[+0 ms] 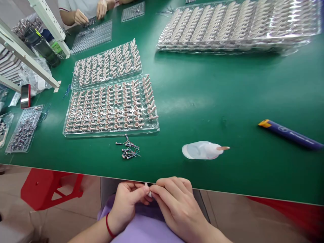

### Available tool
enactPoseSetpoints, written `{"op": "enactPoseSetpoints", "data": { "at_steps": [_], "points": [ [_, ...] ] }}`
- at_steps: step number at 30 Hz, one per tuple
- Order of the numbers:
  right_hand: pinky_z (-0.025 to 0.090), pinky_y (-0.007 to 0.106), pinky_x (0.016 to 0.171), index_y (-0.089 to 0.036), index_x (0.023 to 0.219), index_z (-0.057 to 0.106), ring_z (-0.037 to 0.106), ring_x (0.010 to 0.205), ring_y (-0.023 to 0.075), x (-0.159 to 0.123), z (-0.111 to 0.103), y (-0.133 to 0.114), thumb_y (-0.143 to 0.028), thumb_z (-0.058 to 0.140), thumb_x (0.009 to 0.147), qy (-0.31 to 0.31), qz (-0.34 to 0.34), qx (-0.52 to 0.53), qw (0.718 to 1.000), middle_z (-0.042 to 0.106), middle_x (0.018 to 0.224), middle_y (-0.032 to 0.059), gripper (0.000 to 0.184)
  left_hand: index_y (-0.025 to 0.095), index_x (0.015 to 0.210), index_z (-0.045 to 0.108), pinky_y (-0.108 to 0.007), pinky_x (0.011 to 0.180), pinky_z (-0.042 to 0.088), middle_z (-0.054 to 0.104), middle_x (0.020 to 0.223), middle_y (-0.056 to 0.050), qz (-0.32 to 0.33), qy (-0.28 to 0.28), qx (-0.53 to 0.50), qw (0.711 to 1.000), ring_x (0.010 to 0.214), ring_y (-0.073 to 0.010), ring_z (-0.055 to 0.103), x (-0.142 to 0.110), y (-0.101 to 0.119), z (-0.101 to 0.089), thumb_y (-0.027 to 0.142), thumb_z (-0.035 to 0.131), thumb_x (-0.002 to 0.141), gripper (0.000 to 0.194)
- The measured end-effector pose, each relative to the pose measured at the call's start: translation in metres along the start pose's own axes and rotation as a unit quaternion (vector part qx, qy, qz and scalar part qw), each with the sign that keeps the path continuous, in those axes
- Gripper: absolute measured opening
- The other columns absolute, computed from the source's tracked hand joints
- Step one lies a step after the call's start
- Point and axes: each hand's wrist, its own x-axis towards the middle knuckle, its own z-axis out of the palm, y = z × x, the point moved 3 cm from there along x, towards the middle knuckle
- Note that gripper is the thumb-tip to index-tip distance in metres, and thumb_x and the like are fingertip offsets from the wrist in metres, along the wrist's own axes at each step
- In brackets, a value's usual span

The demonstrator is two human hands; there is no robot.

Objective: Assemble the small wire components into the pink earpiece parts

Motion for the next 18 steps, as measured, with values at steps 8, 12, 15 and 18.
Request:
{"op": "enactPoseSetpoints", "data": {
  "at_steps": [8,12,15,18],
  "points": [
    [0.031,0.033,0.069,-0.018,0.081,0.061,0.051,0.069,0.0160,0.0011,-0.0002,-0.0007,-0.008,0.044,0.094,-0.002,-0.001,-0.003,1.000,0.061,0.074,0.0027,0.024,0.012,0.058,0.071,-0.022,0.052,0.045,0.067,0.057,-0.004,-0.004,0.000,-0.012,1.000,0.052,-0.0118,0.057,0.0003,0.0001,0.0005,0.040,0.087,0.055,0.032],
    [0.031,0.033,0.069,-0.018,0.081,0.062,0.052,0.069,0.0156,0.0002,0.0009,0.0001,-0.007,0.045,0.093,-0.006,0.005,-0.002,1.000,0.061,0.074,0.0024,0.023,0.012,0.056,0.071,-0.023,0.053,0.045,0.066,0.056,-0.004,-0.007,0.003,-0.015,1.000,0.051,-0.0116,0.056,-0.0002,0.0008,0.0022,0.040,0.087,0.054,0.033],
    [0.031,0.033,0.069,-0.018,0.081,0.061,0.052,0.068,0.0157,0.0003,0.0011,-0.0003,-0.007,0.045,0.092,-0.004,0.001,-0.010,1.000,0.061,0.074,0.0024,0.023,0.012,0.056,0.070,-0.023,0.053,0.045,0.066,0.056,-0.004,-0.007,0.007,-0.018,1.000,0.050,-0.0118,0.056,-0.0003,0.0004,0.0028,0.040,0.087,0.053,0.033],
    [0.031,0.033,0.069,-0.018,0.081,0.061,0.051,0.069,0.0161,0.0007,0.0009,-0.0006,-0.007,0.044,0.092,-0.005,0.001,-0.009,1.000,0.060,0.074,0.0027,0.023,0.012,0.057,0.070,-0.023,0.053,0.045,0.067,0.056,-0.004,-0.008,0.004,-0.021,1.000,0.050,-0.0115,0.057,0.0003,-0.0005,0.0023,0.038,0.087,0.054,0.032]
  ]
}}
